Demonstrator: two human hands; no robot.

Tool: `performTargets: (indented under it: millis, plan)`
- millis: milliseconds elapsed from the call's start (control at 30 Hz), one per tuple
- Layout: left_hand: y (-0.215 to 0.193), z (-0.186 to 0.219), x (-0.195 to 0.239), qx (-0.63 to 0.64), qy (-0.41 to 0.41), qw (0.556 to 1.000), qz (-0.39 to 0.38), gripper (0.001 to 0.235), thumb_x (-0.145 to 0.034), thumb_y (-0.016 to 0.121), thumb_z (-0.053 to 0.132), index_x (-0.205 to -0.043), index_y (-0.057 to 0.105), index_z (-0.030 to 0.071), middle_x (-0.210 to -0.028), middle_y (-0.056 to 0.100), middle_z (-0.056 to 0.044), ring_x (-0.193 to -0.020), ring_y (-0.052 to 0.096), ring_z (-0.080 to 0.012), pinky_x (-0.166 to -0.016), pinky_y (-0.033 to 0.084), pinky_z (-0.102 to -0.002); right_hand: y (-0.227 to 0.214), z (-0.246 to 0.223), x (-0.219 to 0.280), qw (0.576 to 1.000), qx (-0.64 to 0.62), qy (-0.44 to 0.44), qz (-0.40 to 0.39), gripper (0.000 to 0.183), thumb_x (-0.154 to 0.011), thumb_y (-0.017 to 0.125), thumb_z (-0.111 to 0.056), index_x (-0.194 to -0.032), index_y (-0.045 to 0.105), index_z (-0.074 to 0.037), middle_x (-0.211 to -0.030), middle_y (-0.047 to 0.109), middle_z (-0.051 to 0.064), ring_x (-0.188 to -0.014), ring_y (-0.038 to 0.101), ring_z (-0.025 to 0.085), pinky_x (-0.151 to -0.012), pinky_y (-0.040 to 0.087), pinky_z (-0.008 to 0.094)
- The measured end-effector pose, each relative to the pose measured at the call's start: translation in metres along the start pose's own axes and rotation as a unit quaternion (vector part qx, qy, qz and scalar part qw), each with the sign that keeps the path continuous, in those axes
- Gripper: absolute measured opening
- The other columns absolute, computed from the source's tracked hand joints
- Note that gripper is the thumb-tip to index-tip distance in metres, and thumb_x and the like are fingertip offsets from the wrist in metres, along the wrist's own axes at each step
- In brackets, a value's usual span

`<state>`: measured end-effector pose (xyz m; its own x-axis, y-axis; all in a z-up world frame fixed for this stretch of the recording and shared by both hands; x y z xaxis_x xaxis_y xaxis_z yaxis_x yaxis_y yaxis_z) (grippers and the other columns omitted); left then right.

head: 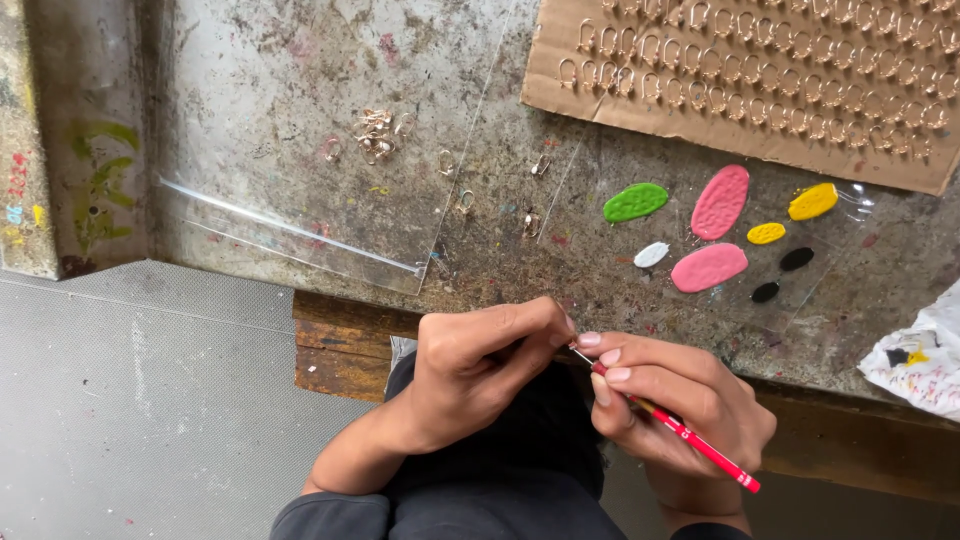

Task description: The person paints small metal rings one by one using a fine brush and multiple paint colors on a palette. They repeatedly dip the brush into different colors and apply paint to each ring held in the left hand, then place the finished rings onto a cardboard sheet.

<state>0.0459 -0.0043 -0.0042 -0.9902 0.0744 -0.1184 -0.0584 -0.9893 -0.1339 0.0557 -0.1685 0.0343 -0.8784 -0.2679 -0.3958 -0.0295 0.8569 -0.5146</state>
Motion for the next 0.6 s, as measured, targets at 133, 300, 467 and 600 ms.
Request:
performTargets:
  millis: [133, 300, 467, 600]
  plan:
    - [0.0, 0.0007, -0.0014, 0.008, -0.002, 1.0, -0.004, 0.008, -0.103, 0.06, 0.004, -0.105, 0.066, -0.001, -0.094, 0.073, -0.008, -0.078, 0.072, -0.0153, -0.075, 0.058, -0.025, -0.0004, 0.0003, -0.0001, 1.0, 0.007, -0.001, -0.002, 0.009, -0.093, 0.068, -0.009, -0.09, 0.061, -0.008, -0.088, 0.073, 0.012, -0.08, 0.083, 0.023, -0.074, 0.067, 0.024]
    - [0.0005, -0.0009, -0.0001, 0.005, -0.003, 1.0, -0.007, 0.007, -0.103, 0.061, 0.004, -0.105, 0.066, 0.0, -0.094, 0.073, -0.008, -0.077, 0.071, -0.0151, -0.075, 0.058, -0.025, 0.0, 0.0003, 0.0, 1.0, 0.003, -0.002, 0.001, 0.009, -0.093, 0.069, -0.008, -0.09, 0.061, -0.007, -0.088, 0.072, 0.012, -0.08, 0.083, 0.023, -0.074, 0.067, 0.023]
    - [0.0001, 0.0002, -0.0013, 0.012, -0.002, 1.0, -0.007, 0.008, -0.103, 0.06, 0.004, -0.104, 0.066, -0.001, -0.093, 0.072, -0.008, -0.077, 0.071, -0.0158, -0.076, 0.057, -0.026, -0.0006, 0.0007, 0.0007, 1.0, 0.003, 0.0, -0.003, 0.009, -0.093, 0.069, -0.008, -0.091, 0.06, -0.007, -0.089, 0.072, 0.012, -0.081, 0.083, 0.023, -0.075, 0.068, 0.024]
    - [0.0001, 0.0004, -0.0016, 0.009, 0.0, 1.0, -0.01, 0.009, -0.104, 0.059, 0.005, -0.104, 0.066, -0.001, -0.093, 0.073, -0.009, -0.078, 0.072, -0.0164, -0.076, 0.058, -0.026, -0.0009, 0.0004, 0.0012, 1.0, -0.001, 0.007, -0.004, 0.009, -0.093, 0.068, -0.01, -0.091, 0.06, -0.007, -0.089, 0.072, 0.012, -0.081, 0.083, 0.024, -0.075, 0.068, 0.025]
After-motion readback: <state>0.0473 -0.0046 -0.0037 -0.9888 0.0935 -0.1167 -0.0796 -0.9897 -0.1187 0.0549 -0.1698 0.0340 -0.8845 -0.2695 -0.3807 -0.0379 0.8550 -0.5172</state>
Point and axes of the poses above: each hand's wrist, its own x-axis away from the middle knuckle, its own y-axis out of the palm, z = x × y, the point moved 5 cm from there along -x, towards the middle knuckle
